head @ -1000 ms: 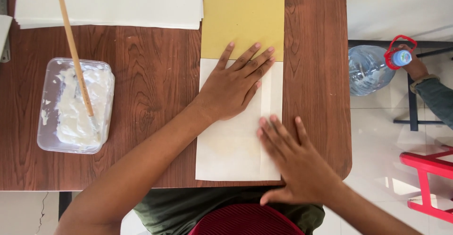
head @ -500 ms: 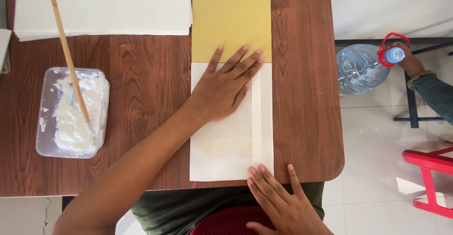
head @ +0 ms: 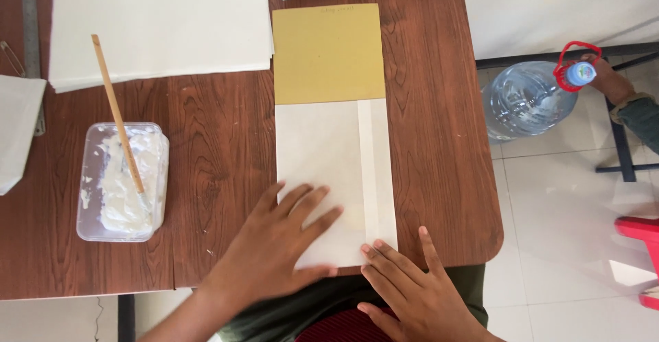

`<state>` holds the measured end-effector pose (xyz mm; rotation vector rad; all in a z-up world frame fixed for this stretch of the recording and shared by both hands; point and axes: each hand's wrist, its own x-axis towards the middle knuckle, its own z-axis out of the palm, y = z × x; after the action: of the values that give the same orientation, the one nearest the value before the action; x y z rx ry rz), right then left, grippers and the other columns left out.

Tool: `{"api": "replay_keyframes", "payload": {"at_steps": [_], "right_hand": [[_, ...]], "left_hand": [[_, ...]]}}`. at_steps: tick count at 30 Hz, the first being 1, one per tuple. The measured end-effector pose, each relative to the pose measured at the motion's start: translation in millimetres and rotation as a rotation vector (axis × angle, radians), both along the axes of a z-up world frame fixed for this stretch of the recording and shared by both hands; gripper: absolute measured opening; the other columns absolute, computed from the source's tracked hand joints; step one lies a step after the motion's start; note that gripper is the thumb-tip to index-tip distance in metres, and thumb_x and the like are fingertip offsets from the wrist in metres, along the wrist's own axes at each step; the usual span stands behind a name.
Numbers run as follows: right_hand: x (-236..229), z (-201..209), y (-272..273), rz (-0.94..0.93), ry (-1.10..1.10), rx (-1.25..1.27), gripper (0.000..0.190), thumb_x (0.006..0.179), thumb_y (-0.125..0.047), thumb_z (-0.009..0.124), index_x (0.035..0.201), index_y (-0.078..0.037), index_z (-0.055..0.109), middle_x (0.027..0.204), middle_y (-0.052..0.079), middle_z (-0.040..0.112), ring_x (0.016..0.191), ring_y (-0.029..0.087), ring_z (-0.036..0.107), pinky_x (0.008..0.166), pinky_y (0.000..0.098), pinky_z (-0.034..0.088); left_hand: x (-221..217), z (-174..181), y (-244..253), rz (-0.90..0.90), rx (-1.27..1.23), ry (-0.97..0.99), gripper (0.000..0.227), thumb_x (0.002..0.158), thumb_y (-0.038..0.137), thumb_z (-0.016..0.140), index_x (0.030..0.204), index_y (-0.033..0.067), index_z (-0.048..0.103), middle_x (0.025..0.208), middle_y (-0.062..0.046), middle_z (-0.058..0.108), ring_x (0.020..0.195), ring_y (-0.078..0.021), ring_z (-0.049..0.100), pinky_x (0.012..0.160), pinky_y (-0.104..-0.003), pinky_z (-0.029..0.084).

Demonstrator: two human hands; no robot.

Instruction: Manually folding and gluing paper to construct a paper bag.

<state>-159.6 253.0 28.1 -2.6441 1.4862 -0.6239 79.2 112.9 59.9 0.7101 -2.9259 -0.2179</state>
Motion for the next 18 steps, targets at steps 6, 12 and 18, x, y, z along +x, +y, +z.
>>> {"api": "replay_keyframes", "payload": {"at_steps": [6,12,18], "right_hand": [[3,-1,-6,-0.015,-0.073,-0.019,0.031,0.098,-0.039,0.066,0.107,-0.010,0.073,0.122,0.006,0.073,0.127,0.022,0.063,0.113,0.0691,0.032],[9,2,-15,-0.048,-0.149,-0.071,0.017,0.094,-0.028,0.067,0.097,-0.013,0.072,0.108,0.002,0.075,0.108,0.020,0.071,0.113,0.0677,0.032],[19,1,-13,-0.127,-0.157,-0.083,0.014,0.094,-0.026,0.065,0.095,-0.014,0.073,0.104,0.000,0.077,0.105,0.018,0.071,0.118,0.0661,0.028]], "left_hand": [[14,-18,23,0.100,-0.021,-0.024,0.093,0.090,0.085,0.045,0.162,0.0256,0.034,0.172,-0.007,0.023,0.159,-0.0263,0.021,0.120,-0.064,0.017],[-6,2,-6,0.066,-0.027,0.163,0.037,0.105,0.033,0.054,0.135,0.0128,0.062,0.142,-0.012,0.057,0.130,-0.0298,0.054,0.114,-0.062,0.033],[-24,-33,-69,0.015,-0.148,0.159,0.040,0.099,0.030,0.062,0.133,0.0095,0.063,0.143,-0.013,0.056,0.127,-0.0314,0.056,0.093,-0.047,0.052]]}}
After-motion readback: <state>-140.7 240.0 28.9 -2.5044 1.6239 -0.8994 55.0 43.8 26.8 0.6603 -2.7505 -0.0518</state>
